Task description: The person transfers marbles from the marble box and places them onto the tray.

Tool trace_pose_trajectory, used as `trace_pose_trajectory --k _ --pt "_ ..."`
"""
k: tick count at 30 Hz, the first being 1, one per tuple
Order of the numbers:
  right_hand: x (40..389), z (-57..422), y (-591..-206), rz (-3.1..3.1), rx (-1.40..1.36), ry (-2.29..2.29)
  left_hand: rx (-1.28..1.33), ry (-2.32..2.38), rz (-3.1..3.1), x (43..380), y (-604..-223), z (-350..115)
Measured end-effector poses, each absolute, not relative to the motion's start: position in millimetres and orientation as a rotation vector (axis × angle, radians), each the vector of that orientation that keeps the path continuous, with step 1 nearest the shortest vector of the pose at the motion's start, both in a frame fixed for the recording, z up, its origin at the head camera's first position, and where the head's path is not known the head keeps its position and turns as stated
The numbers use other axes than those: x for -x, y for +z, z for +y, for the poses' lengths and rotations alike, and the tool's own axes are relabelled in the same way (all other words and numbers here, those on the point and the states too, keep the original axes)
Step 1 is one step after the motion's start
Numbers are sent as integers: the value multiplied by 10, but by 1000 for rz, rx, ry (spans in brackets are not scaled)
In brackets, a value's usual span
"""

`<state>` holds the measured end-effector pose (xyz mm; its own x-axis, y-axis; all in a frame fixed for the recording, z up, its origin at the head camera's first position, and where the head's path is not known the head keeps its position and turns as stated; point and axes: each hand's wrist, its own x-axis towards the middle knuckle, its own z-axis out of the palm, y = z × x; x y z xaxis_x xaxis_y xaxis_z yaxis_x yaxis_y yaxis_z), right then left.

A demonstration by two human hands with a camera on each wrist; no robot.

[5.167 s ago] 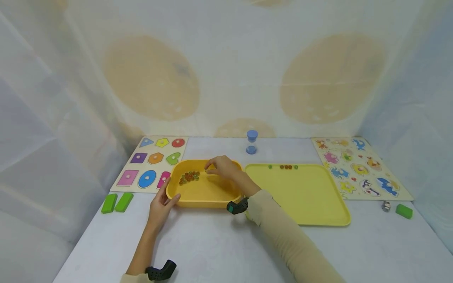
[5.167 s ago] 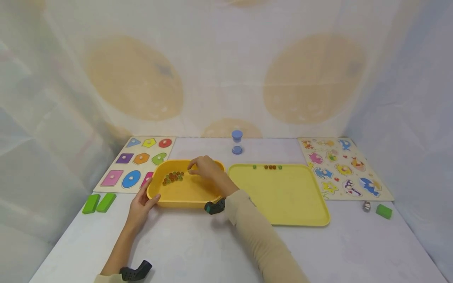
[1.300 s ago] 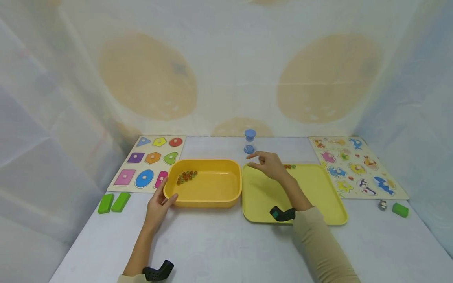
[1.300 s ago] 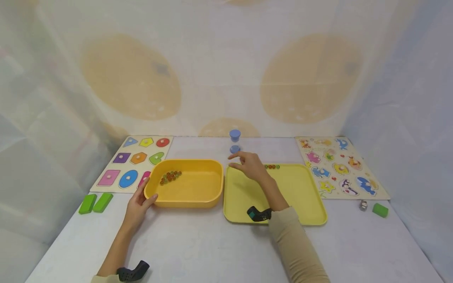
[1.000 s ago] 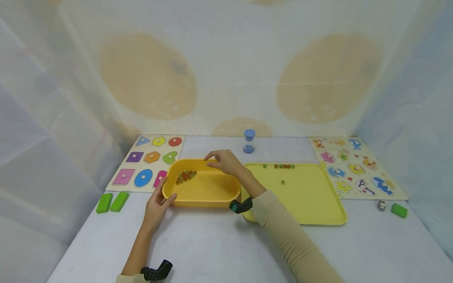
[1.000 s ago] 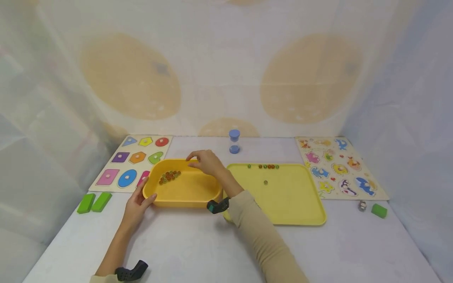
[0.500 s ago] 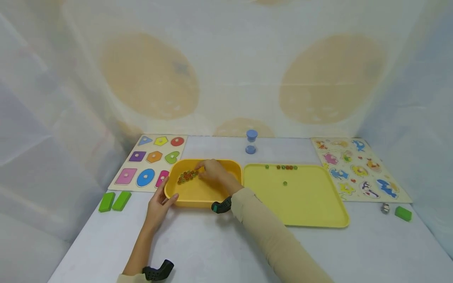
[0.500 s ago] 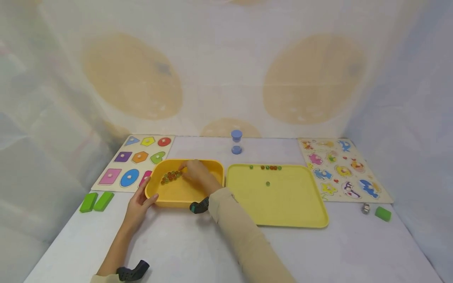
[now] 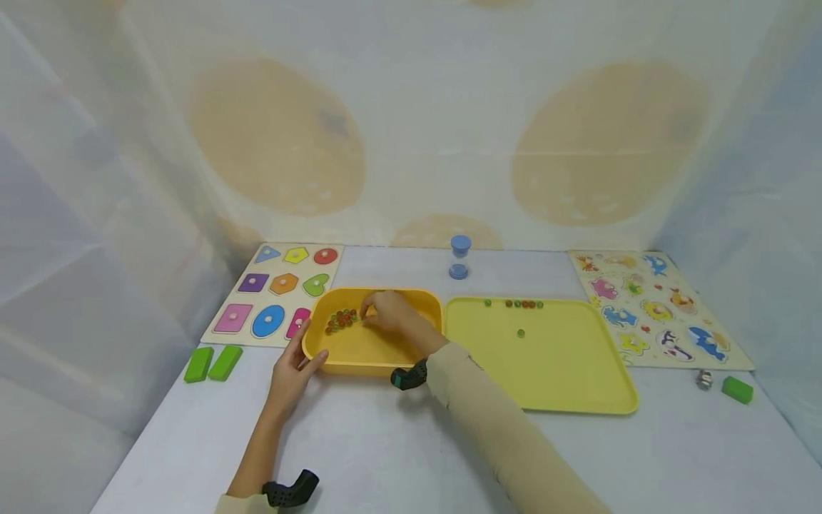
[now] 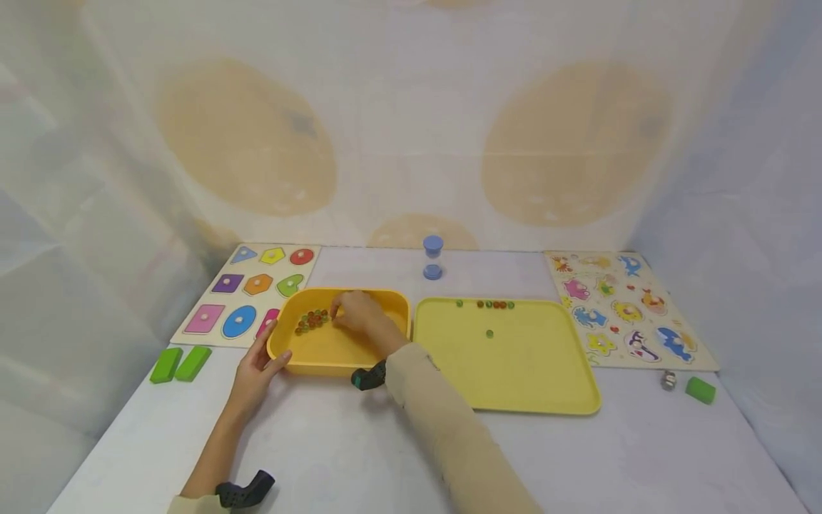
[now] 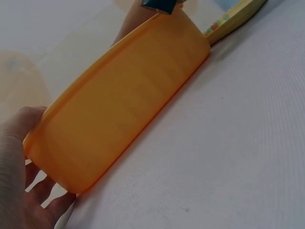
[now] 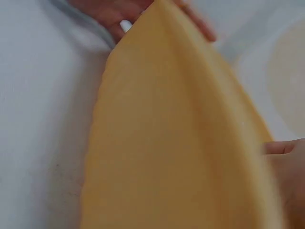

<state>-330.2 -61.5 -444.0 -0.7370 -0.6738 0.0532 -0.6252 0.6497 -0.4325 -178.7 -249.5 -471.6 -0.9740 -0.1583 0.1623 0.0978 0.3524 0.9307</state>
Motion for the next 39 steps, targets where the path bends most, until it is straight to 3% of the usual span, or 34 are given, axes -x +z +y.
trace_pose_trajectory --k 5,11,17,23,31,39 --pt "3195 -222 -4157 2735 1177 -882 -46 -1660 -2389 1835 -4813 -2522" --pt "3047 613 -3955 2851 1118 -1038 -46 -1637 -2406 1842 -4781 -2526" --pt "2912 1448 -4223 2978 911 -1008 -59 -1646 -2410 1827 -4780 -2549" --pt "2814 1937 -4605 2981 703 -929 -86 -1658 -2416 1801 -4779 -2558" --pt "2800 1934 -4576 3016 727 -987 -83 -1639 -2425 1799 -4780 -2561" --pt "2962 975 -4089 2918 1053 -1120 -94 -1657 -2418 1808 -4778 -2531"
